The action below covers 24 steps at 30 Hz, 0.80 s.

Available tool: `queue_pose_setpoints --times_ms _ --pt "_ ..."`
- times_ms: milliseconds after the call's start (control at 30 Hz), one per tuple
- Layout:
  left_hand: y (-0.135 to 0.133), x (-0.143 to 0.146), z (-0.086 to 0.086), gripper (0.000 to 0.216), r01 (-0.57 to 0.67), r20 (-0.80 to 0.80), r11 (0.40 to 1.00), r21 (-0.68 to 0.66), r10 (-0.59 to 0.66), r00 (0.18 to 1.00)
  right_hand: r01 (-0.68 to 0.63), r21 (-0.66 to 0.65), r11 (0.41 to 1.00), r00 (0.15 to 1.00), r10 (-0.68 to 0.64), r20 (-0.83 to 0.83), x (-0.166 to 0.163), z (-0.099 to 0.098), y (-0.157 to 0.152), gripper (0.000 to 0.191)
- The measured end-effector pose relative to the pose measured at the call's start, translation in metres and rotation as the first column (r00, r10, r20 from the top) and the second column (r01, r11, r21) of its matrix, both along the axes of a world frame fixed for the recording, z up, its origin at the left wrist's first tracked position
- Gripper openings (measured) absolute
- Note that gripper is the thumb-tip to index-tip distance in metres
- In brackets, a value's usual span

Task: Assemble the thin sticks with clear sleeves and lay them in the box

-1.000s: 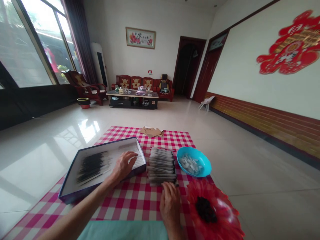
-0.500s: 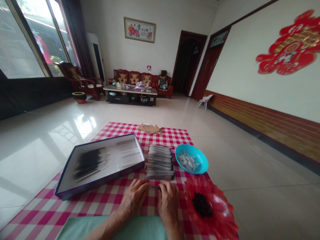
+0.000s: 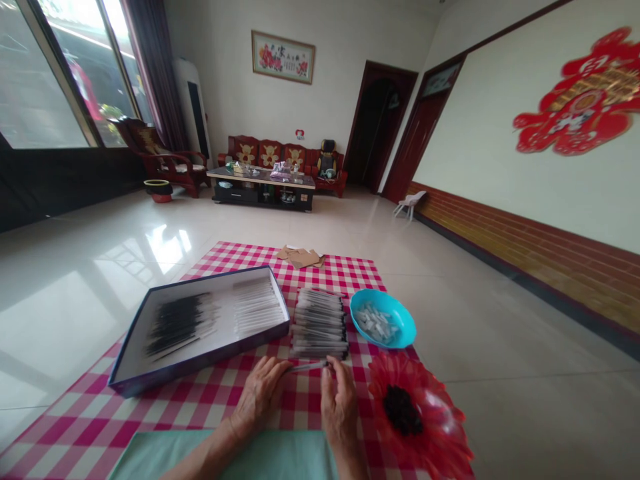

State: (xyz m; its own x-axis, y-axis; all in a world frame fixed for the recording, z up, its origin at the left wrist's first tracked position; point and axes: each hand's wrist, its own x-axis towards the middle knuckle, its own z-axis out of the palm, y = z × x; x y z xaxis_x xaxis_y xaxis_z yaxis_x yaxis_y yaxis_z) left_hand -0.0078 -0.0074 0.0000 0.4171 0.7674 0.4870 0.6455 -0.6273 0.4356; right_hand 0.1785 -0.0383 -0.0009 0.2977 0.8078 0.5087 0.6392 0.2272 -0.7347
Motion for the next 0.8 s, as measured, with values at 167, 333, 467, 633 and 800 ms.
queue_pose_setpoints --times_ms 167,333,467,633,800 --pt "-0.002 -0.001 0.010 0.025 -0.009 -0.041 0.999 0.035 0.011 0.999 -0.030 -0.063 0.998 0.993 0.023 -0.115 0.002 0.004 -0.005 0.029" --pt "-0.009 0.004 0.020 0.020 -0.045 -0.075 0.993 0.110 0.053 0.996 -0.103 -0.073 0.992 0.994 0.101 -0.038 -0.007 0.011 -0.011 0.026" --pt "-0.016 0.010 0.019 0.017 -0.015 -0.082 0.995 0.100 0.023 0.996 -0.149 -0.083 0.985 0.983 0.156 0.095 -0.017 0.014 -0.012 0.033" --pt "-0.019 0.013 0.021 0.019 0.012 -0.117 0.998 0.066 -0.004 0.993 -0.149 -0.084 0.985 0.980 0.159 0.118 -0.022 0.010 -0.011 0.034" --pt "-0.018 0.011 0.024 0.022 0.005 -0.147 0.999 0.050 0.003 0.989 -0.194 -0.090 0.977 0.976 0.201 0.083 -0.020 0.010 -0.010 0.031"
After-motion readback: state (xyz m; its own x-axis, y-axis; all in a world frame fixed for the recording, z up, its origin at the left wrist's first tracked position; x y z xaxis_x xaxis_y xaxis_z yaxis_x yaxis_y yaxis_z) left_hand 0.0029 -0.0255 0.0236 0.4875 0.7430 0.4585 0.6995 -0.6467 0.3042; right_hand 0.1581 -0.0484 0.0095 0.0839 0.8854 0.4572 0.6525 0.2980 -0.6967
